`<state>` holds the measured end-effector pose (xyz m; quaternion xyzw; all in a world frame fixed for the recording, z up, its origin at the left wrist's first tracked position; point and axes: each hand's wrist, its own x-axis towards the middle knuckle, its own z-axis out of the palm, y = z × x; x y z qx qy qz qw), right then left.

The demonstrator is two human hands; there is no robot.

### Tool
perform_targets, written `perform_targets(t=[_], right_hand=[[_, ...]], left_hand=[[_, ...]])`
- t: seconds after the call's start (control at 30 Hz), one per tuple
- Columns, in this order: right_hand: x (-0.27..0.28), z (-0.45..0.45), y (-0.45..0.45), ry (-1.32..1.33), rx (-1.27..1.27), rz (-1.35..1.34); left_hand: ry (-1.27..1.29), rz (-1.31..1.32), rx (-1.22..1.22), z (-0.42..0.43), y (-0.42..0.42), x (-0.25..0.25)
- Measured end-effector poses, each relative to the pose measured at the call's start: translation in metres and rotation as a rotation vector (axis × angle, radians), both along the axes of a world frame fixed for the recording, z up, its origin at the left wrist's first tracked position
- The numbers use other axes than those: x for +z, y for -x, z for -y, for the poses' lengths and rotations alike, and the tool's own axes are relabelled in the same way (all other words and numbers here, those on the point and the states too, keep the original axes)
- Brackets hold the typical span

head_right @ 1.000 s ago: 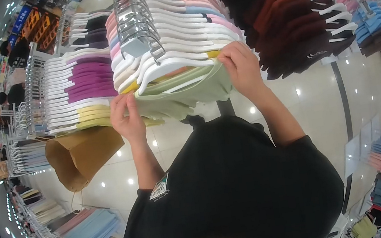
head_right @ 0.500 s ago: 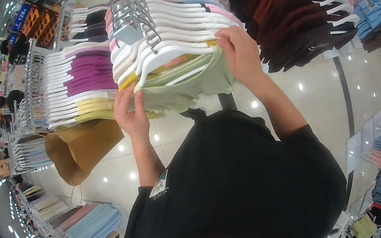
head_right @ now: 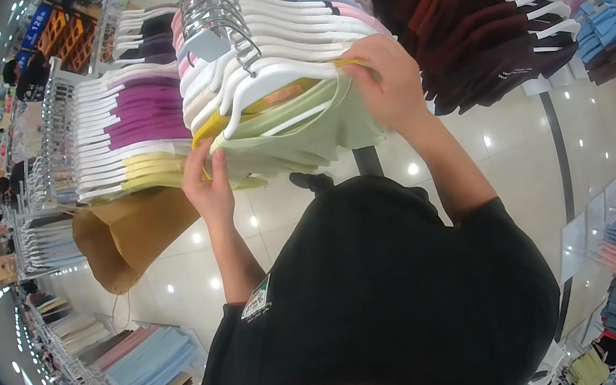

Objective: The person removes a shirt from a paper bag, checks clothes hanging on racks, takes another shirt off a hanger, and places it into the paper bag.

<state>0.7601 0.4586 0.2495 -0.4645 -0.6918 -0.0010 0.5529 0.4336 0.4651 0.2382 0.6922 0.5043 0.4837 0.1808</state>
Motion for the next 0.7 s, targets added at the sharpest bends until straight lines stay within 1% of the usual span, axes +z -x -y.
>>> perform_targets(t=[0.1,0.17,0.27,0.4,0.47,0.6,0.7], right_hand=[[-0.012,0.007,-0.014,0.031,-0.066,-0.046],[-0.025,0.015,-0.023,0.100,-0.074,-0.116],[-0.035,0.028,-0.032,0.160,-0.101,-0.144],[-0.044,0.039,-0.036,0.191,-0.138,-0.165],[-0.053,0.041,-0.041,0.283,-0.176,-0.212],[-0.059,0.042,-0.045,0.326,-0.102,-0.286],[-0.057,0.046,-0.046,0.371,-0.076,-0.353]], left_hand=[[0.074,0.041,0.024,0.003,0.003,-0.003],[0.031,-0.009,0.057,0.003,0.004,-0.005],[-0.003,-0.042,0.090,0.001,0.005,-0.011],[-0.042,-0.066,0.090,0.000,-0.004,-0.007],[-0.087,-0.084,0.068,-0.003,-0.005,-0.009],[-0.072,-0.072,0.035,-0.002,-0.008,-0.003],[-0.005,-0.065,0.019,0.001,-0.006,-0.005]])
